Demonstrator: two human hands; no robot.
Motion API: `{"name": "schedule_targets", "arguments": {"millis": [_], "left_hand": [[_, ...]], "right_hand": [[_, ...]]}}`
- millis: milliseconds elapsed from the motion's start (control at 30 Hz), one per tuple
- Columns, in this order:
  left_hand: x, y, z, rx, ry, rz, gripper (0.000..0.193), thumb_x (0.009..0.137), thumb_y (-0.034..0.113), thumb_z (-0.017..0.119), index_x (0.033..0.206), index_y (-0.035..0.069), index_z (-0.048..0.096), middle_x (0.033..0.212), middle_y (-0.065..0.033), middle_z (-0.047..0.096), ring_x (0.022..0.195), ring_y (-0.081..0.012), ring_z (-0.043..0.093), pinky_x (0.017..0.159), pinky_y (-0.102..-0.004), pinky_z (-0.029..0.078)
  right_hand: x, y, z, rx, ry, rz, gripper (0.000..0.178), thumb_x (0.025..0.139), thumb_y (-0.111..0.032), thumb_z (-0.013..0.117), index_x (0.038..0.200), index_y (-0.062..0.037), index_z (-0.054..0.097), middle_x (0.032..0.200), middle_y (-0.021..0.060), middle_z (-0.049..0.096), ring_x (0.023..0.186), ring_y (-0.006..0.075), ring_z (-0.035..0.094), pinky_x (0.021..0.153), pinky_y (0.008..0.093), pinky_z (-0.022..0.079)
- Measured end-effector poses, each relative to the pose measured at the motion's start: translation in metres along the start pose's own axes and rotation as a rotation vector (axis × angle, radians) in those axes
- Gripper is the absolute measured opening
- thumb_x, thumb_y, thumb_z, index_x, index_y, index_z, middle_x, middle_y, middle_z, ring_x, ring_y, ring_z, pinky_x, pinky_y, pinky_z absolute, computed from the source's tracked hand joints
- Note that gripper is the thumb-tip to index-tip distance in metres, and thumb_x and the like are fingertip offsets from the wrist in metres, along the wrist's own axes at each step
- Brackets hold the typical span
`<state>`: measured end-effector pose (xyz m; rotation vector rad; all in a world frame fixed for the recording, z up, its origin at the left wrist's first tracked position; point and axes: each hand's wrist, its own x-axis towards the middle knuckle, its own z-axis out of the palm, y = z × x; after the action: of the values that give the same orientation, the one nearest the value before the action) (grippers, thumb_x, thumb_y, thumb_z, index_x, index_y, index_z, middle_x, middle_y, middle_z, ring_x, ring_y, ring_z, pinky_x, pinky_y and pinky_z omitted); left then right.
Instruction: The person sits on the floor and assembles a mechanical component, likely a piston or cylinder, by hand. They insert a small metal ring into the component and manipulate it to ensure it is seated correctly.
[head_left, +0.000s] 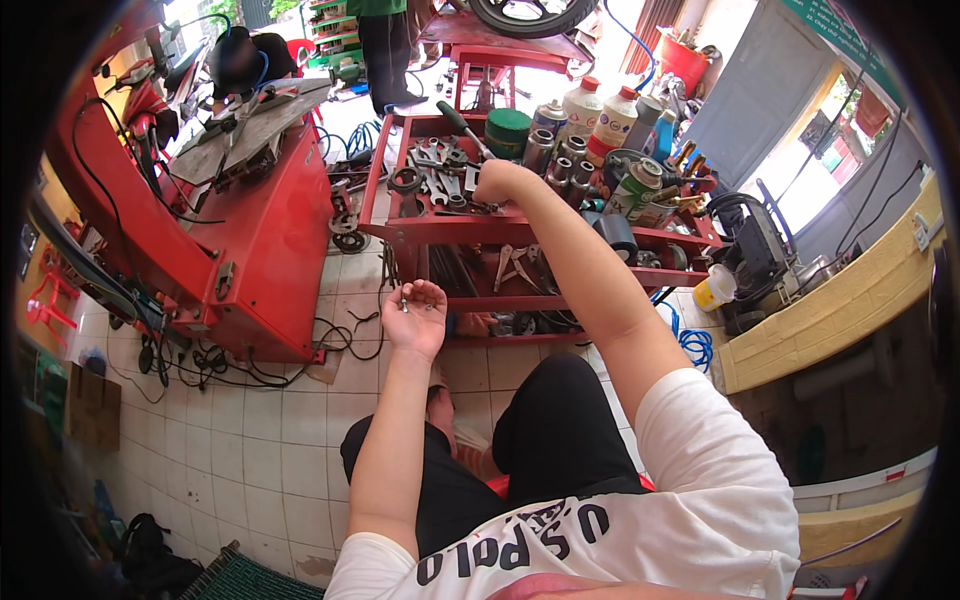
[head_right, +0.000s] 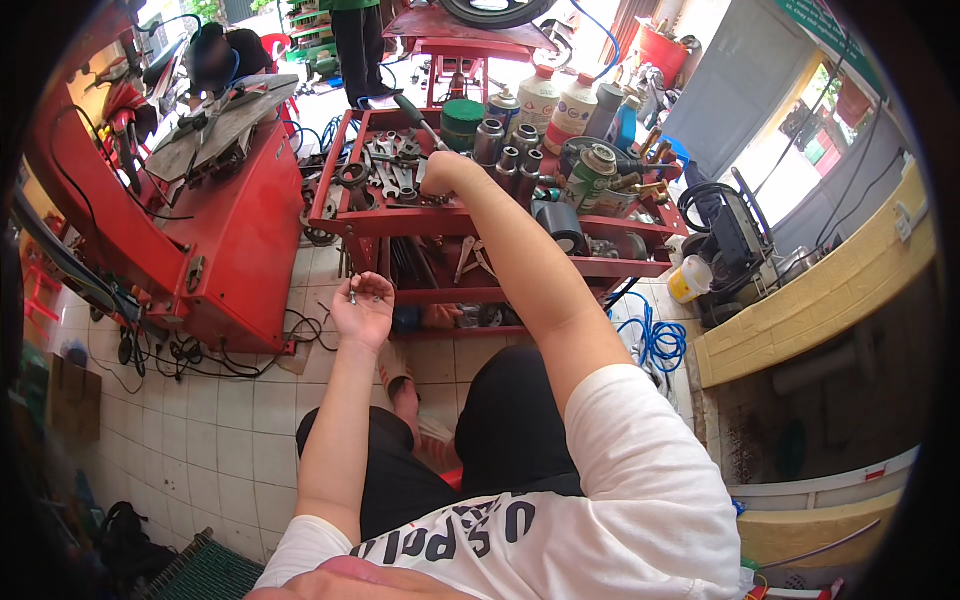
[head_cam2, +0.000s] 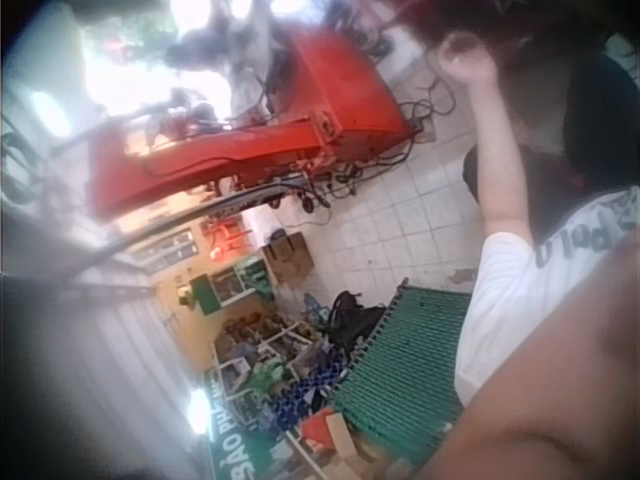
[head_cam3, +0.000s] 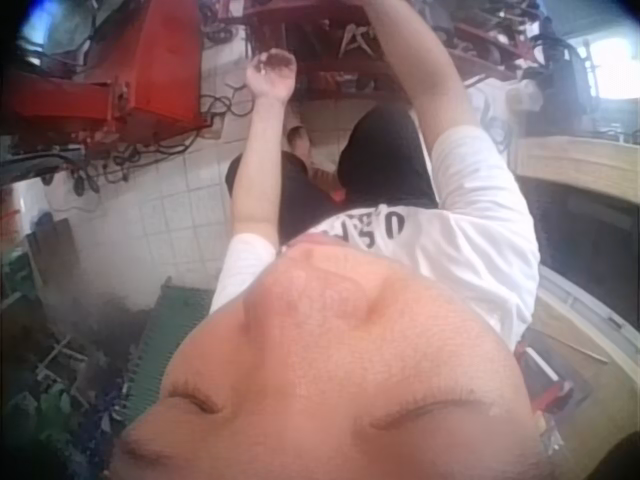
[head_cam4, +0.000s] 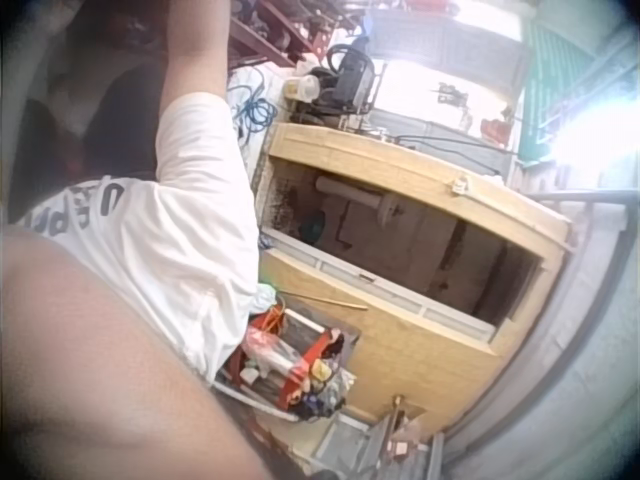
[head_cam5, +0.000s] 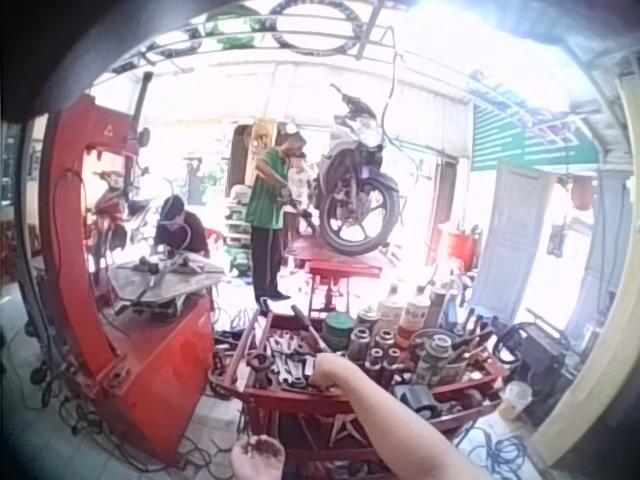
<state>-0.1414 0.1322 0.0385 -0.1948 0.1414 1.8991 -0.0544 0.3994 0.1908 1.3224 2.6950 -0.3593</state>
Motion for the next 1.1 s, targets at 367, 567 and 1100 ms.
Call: {"name": "schedule_targets", "arguments": {"millis": [367,567,1100], "left_hand": [[-0.006,0.006,0.014,-0.050,-0.169,-0.004,0.023,0.100,0.023,0.046,0.081,0.011,0.052,0.114,-0.0110,0.071,0.135,-0.0350,0.056,0.109,-0.0518,0.048],[-0.007,0.004,0.007,0.038,-0.187,0.048,0.024,0.101,0.022,0.043,0.081,0.009,0.050,0.122,-0.0115,0.067,0.143,-0.0379,0.046,0.113,-0.0528,0.042],[-0.004,-0.005,0.000,0.329,0.026,0.046,0.016,0.103,0.025,0.051,0.099,0.011,0.057,0.108,-0.0048,0.066,0.110,-0.0216,0.062,0.094,-0.0363,0.050]], "right_hand": [[-0.135,-0.056,0.058,0.751,0.444,-0.543,0.021,0.094,-0.013,0.050,0.103,0.0037,0.061,0.080,0.0166,0.067,0.073,0.0241,0.065,0.075,0.0424,0.053],[-0.179,-0.079,0.143,0.659,0.248,-0.420,0.033,0.095,-0.025,0.067,0.115,-0.0001,0.059,0.100,0.0251,0.072,0.094,0.0419,0.072,0.083,0.0465,0.055],[-0.159,-0.059,0.175,1.099,0.352,-0.303,0.023,0.094,-0.013,0.071,0.110,0.0031,0.067,0.092,0.0106,0.074,0.087,0.0099,0.068,0.078,0.0275,0.055]]}}
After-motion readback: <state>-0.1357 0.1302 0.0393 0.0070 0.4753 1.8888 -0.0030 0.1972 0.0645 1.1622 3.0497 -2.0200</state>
